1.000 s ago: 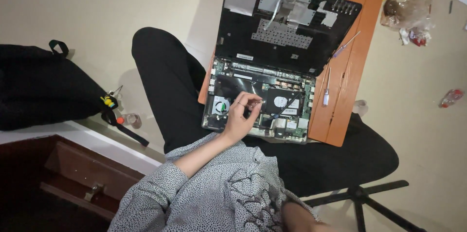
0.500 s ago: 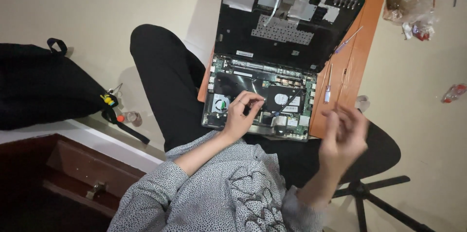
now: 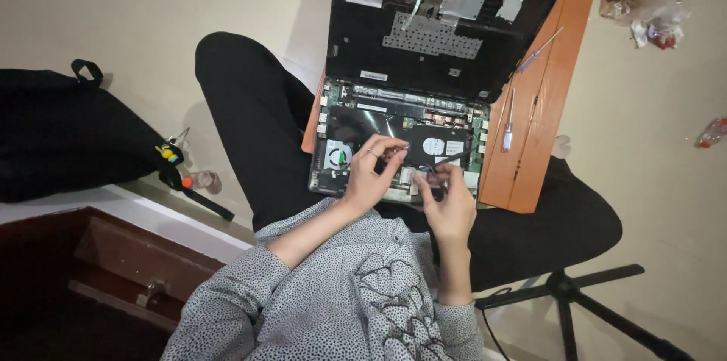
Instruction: Adjusting and connecting internal ribbon cables and components inside a disassembled laptop.
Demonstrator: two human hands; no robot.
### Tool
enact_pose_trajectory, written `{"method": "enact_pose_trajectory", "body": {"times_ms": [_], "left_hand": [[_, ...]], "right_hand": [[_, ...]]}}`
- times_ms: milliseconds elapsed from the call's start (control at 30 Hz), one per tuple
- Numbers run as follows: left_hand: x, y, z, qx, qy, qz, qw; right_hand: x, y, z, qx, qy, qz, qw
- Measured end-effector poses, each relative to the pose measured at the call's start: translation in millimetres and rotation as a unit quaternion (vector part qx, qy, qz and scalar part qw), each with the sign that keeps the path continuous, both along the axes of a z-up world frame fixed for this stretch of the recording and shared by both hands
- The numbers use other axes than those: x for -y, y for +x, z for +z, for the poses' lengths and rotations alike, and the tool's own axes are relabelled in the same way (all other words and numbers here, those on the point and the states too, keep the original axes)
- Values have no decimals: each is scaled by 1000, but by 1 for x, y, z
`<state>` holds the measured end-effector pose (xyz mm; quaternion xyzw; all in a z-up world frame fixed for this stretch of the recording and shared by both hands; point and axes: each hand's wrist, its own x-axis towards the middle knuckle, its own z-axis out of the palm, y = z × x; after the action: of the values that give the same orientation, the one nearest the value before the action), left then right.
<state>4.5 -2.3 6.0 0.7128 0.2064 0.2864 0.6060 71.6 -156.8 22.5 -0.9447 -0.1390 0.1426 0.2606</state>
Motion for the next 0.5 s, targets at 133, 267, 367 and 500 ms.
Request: {"method": "enact_pose_trajectory", "body": {"times_ms": [133, 267, 367, 500], "left_hand": [[1, 1, -8, 0, 9, -6, 1000], [2, 2, -11, 11, 23, -20, 999], [1, 1, -11, 17, 44, -38, 998], [1, -1, -16, 16, 127, -80, 989]], "right_hand": [[0, 3, 3, 78, 44, 39, 995], [3, 12, 15, 58, 58, 104, 991], [3, 17, 16, 81, 59, 125, 987], [1, 28, 6, 140, 58, 124, 981]]}}
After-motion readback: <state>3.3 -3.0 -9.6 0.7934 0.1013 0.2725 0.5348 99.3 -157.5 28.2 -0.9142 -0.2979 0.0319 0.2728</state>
